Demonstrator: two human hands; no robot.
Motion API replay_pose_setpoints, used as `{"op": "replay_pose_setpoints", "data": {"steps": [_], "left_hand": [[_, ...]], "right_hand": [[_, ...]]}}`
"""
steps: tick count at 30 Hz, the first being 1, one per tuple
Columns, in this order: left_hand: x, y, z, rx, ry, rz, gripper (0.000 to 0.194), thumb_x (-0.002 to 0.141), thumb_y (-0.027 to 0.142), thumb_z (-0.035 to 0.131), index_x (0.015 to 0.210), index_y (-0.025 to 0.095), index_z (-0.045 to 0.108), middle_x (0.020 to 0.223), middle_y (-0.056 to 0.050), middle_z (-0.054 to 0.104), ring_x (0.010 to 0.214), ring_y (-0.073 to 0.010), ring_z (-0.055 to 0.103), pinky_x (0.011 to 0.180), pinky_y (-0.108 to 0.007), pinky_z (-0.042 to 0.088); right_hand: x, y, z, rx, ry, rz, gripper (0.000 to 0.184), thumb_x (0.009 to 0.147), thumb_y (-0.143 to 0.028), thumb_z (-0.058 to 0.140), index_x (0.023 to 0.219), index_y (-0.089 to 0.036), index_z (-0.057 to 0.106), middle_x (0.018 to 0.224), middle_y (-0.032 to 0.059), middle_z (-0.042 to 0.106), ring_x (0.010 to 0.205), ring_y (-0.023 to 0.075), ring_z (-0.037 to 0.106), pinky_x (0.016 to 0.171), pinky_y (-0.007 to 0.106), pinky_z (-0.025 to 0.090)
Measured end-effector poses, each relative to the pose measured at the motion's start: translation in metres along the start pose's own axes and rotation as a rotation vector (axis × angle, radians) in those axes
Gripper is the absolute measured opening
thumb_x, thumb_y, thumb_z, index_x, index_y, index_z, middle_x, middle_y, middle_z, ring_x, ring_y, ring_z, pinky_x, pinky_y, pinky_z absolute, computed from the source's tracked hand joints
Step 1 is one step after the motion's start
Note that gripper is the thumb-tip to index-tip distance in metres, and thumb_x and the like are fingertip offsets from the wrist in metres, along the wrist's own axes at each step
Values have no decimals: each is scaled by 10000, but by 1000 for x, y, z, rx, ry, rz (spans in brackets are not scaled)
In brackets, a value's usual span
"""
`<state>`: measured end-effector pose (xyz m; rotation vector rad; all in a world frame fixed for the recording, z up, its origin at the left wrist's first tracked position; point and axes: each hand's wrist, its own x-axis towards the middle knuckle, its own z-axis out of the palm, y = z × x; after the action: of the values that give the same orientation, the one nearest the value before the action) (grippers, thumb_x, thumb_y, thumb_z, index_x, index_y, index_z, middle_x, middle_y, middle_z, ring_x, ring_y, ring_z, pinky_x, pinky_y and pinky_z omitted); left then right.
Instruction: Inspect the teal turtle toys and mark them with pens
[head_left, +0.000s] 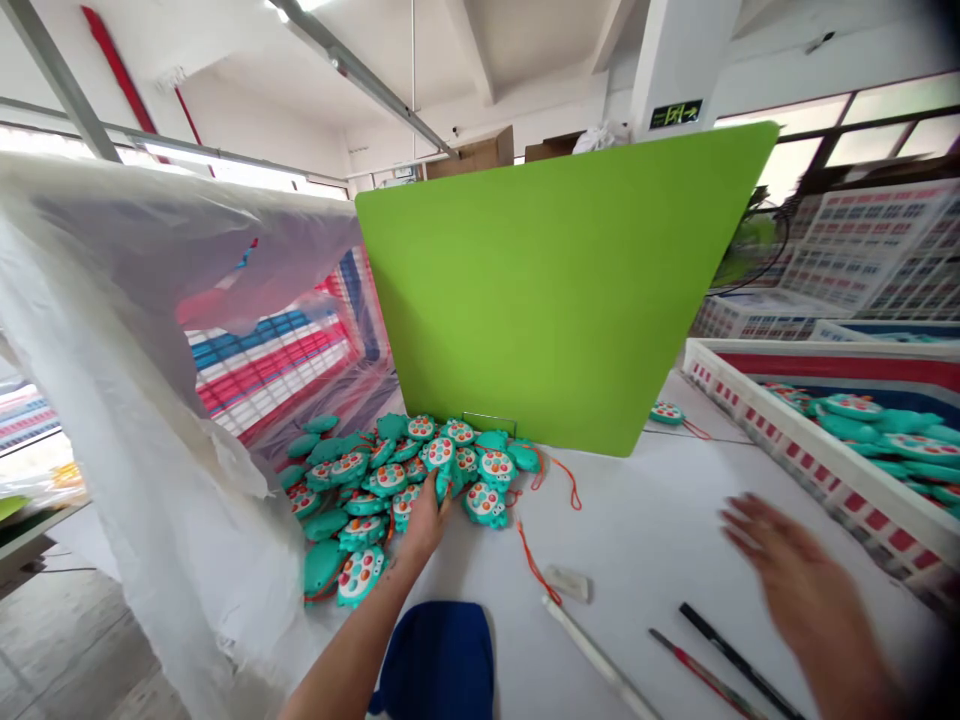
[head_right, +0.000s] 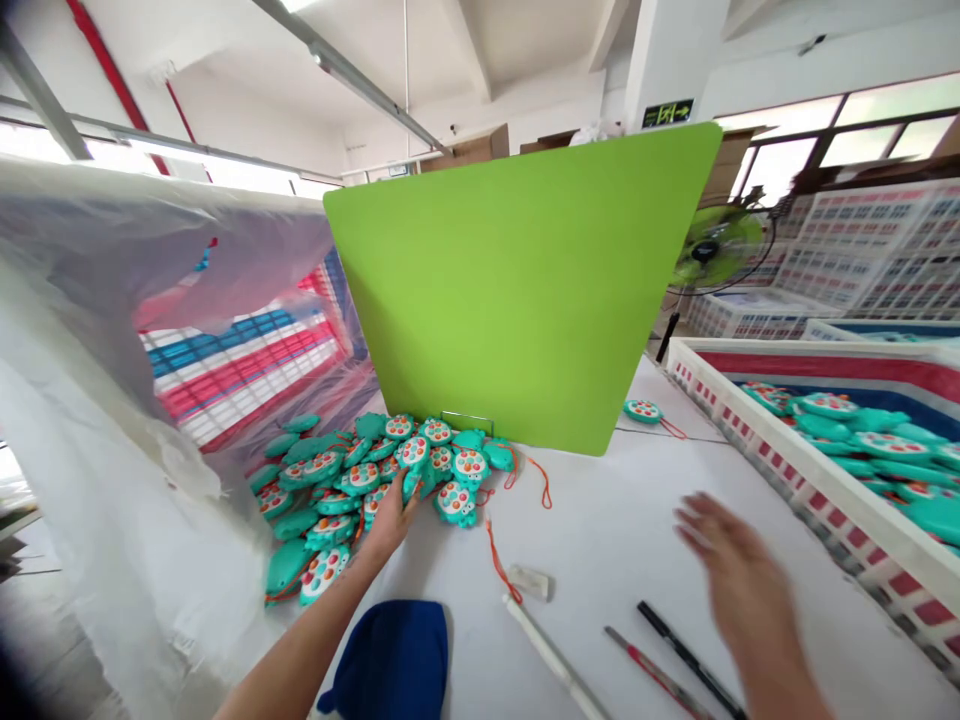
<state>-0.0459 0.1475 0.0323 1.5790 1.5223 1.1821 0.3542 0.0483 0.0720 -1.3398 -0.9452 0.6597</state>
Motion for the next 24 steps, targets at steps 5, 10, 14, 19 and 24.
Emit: {"op": "replay_pose_setpoints", "data": {"steps": [5,10,14,19,24], "left_hand": [[-62,17,5,-330,-178,-191,521,880,489,445,1320,215,391,1130,-118,615,933,-246,643,831,-472,526],[-118,38,12,-853,-370,-400,533,830,462,577,1286,246,405,1117,-102,607,785,-202,664,675,-374,559],[-134,47,12,-886,-414,-342,685,760,399,694,1327,228,350,1075,-95,622,712,-169,660,690,-343,542],[-140,48,17,-777,-417,-278,1114,507,207,871,1411,236,221,943,-46,653,654,-158,648,657,-305,535],[-143,44,22,-743,-457,-316,1110,615,281,816,1451,235,87,814,-31,654,559,-176,638,550,-310,519]], "right_hand": [[-68,10,102,99,-454,270,548,743,-596,611,1108,-188,624,1096,135,660,827,239,648,691,379,540],[-122,18,163,186,-741,370,658,792,-642,533,1276,-202,473,806,41,663,578,154,601,487,271,465],[-132,24,165,138,-759,430,679,802,-691,466,1273,-202,447,650,-10,606,472,138,563,407,239,422],[-134,22,158,107,-838,368,616,841,-659,445,1246,-195,465,695,5,621,519,149,600,415,233,453],[-140,29,156,236,-778,519,702,851,-708,332,1324,-190,359,676,21,641,482,157,609,373,217,410]]}}
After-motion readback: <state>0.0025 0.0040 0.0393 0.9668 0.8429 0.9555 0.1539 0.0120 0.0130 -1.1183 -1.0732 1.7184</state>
